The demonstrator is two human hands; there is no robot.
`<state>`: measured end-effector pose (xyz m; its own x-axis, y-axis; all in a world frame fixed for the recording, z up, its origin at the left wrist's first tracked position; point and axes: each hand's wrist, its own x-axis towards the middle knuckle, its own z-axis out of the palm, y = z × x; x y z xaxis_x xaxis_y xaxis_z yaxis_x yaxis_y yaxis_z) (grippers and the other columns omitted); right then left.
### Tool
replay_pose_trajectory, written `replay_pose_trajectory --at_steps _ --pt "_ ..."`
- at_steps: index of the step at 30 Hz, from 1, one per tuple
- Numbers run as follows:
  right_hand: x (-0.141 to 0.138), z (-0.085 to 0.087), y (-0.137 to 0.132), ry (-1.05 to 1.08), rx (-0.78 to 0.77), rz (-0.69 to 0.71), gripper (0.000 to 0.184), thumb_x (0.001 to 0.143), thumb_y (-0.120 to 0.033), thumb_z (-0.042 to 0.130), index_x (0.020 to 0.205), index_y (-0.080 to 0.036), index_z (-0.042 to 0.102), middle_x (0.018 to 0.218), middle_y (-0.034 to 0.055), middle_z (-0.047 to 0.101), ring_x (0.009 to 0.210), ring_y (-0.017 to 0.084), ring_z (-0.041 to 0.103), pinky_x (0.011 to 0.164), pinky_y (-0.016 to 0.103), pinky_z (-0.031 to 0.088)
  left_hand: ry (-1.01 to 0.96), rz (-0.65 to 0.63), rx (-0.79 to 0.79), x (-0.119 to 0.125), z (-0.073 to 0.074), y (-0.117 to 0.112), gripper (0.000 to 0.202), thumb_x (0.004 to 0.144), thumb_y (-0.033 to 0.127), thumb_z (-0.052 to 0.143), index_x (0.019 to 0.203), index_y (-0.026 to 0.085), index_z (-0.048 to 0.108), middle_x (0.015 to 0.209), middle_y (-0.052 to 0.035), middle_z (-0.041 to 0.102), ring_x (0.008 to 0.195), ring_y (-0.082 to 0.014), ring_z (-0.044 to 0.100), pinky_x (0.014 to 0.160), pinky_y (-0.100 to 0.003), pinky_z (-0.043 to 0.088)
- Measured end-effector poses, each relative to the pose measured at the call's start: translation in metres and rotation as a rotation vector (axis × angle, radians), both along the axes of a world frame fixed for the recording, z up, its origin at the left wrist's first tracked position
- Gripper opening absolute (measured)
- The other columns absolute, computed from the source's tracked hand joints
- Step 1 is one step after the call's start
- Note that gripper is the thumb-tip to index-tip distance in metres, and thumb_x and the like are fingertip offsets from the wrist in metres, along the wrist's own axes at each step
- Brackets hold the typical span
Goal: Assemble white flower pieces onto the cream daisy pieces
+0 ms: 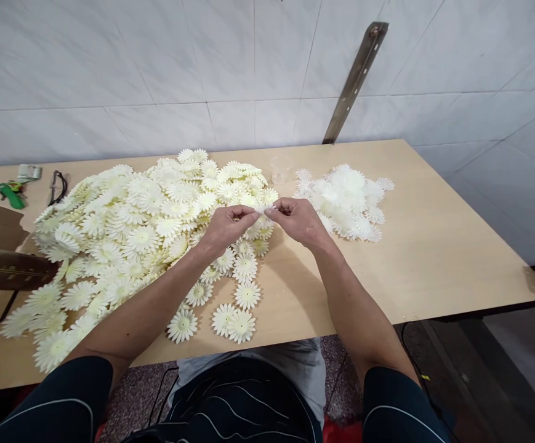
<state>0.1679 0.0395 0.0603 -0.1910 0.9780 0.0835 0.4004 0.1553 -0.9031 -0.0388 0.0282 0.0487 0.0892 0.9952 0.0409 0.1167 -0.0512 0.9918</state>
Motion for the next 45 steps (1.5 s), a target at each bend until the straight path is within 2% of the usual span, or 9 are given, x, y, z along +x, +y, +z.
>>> replay_pose_trajectory --at_steps 6,10,12,17,20,24,29,34,45 --pt "0.043 -0.011 0.026 -0.225 0.266 -0.517 0.02 0.093 -0.04 0.074 0.097 -0.021 0.076 0.084 0.0066 0.075 0.079 0.026 0.069 0.082 0.043 0.058 -0.076 0.045 -0.192 -0.005 0.002 0.005 0.046 0.089 0.064 0.084 0.08 0.02 0.078 0.071 -0.0023 0.058 0.06 -0.0131 0.045 0.056 -0.028 0.04" --pt "0.092 -0.016 0.041 -0.423 0.335 -0.794 0.035 0.096 -0.031 0.069 0.128 -0.017 0.073 0.125 0.0213 0.078 0.115 0.038 0.074 0.113 0.062 0.053 -0.212 0.064 -0.304 -0.007 0.007 0.008 0.019 0.081 0.031 0.087 0.094 0.02 0.078 0.089 -0.0038 0.066 0.068 -0.0129 0.054 0.057 -0.026 0.046" --pt "0.105 -0.015 0.044 -0.474 0.353 -0.832 0.04 0.099 -0.033 0.069 0.134 -0.015 0.07 0.139 0.0283 0.071 0.131 0.043 0.069 0.118 0.065 0.048 -0.256 0.022 -0.296 -0.006 0.007 0.008 0.029 0.071 0.016 0.083 0.099 0.02 0.077 0.085 -0.0012 0.064 0.067 -0.0123 0.055 0.055 -0.024 0.045" --pt "0.077 -0.006 0.033 -0.19 0.281 -0.655 0.034 0.104 -0.047 0.068 0.115 -0.017 0.078 0.11 0.0177 0.079 0.083 0.027 0.071 0.089 0.049 0.061 -0.252 0.014 -0.16 -0.004 0.002 0.008 0.042 0.065 0.008 0.08 0.105 0.019 0.078 0.082 0.0011 0.066 0.068 -0.0105 0.059 0.056 -0.021 0.044" --pt "0.036 -0.004 0.019 0.053 0.023 -0.207 0.049 0.098 -0.07 0.074 0.101 -0.021 0.08 0.083 0.0084 0.072 0.06 0.018 0.053 0.057 0.037 0.051 -0.265 0.032 -0.108 -0.002 -0.001 0.006 0.036 0.068 0.015 0.087 0.104 0.019 0.08 0.082 -0.0001 0.072 0.073 -0.012 0.065 0.065 -0.023 0.052" --pt "-0.002 -0.005 0.003 0.156 -0.124 0.158 0.061 0.084 -0.086 0.081 0.087 -0.025 0.076 0.064 -0.001 0.055 0.055 0.015 0.046 0.049 0.032 0.039 -0.246 0.063 -0.054 0.0 -0.003 0.004 0.037 0.07 0.028 0.096 0.104 0.019 0.084 0.089 -0.0045 0.081 0.084 -0.0173 0.075 0.08 -0.029 0.061" --pt "-0.017 -0.011 -0.003 0.093 -0.107 0.114 0.067 0.081 -0.084 0.084 0.066 -0.025 0.058 0.056 -0.0057 0.04 0.053 0.013 0.037 0.05 0.032 0.029 -0.15 0.12 0.093 0.0 -0.003 0.0 0.021 0.082 0.025 0.088 0.103 0.02 0.085 0.096 -0.0064 0.086 0.092 -0.0206 0.081 0.087 -0.033 0.064" --pt "-0.022 -0.017 -0.003 0.119 -0.058 -0.005 0.067 0.077 -0.09 0.082 0.075 -0.024 0.067 0.06 -0.0042 0.046 0.055 0.013 0.036 0.051 0.032 0.028 -0.097 0.117 0.136 0.0 0.0 -0.003 0.015 0.087 0.021 0.083 0.102 0.02 0.087 0.099 -0.0069 0.087 0.096 -0.0213 0.081 0.092 -0.035 0.065" --pt "-0.02 -0.012 -0.004 -0.099 0.073 -0.051 0.072 0.089 -0.092 0.066 0.067 -0.026 0.048 0.059 -0.0009 0.049 0.06 0.017 0.041 0.056 0.032 0.031 -0.063 0.072 0.007 -0.001 -0.003 0.001 0.034 0.084 0.051 0.092 0.082 0.019 0.079 0.064 -0.0004 0.07 0.058 -0.0142 0.068 0.058 -0.025 0.054"
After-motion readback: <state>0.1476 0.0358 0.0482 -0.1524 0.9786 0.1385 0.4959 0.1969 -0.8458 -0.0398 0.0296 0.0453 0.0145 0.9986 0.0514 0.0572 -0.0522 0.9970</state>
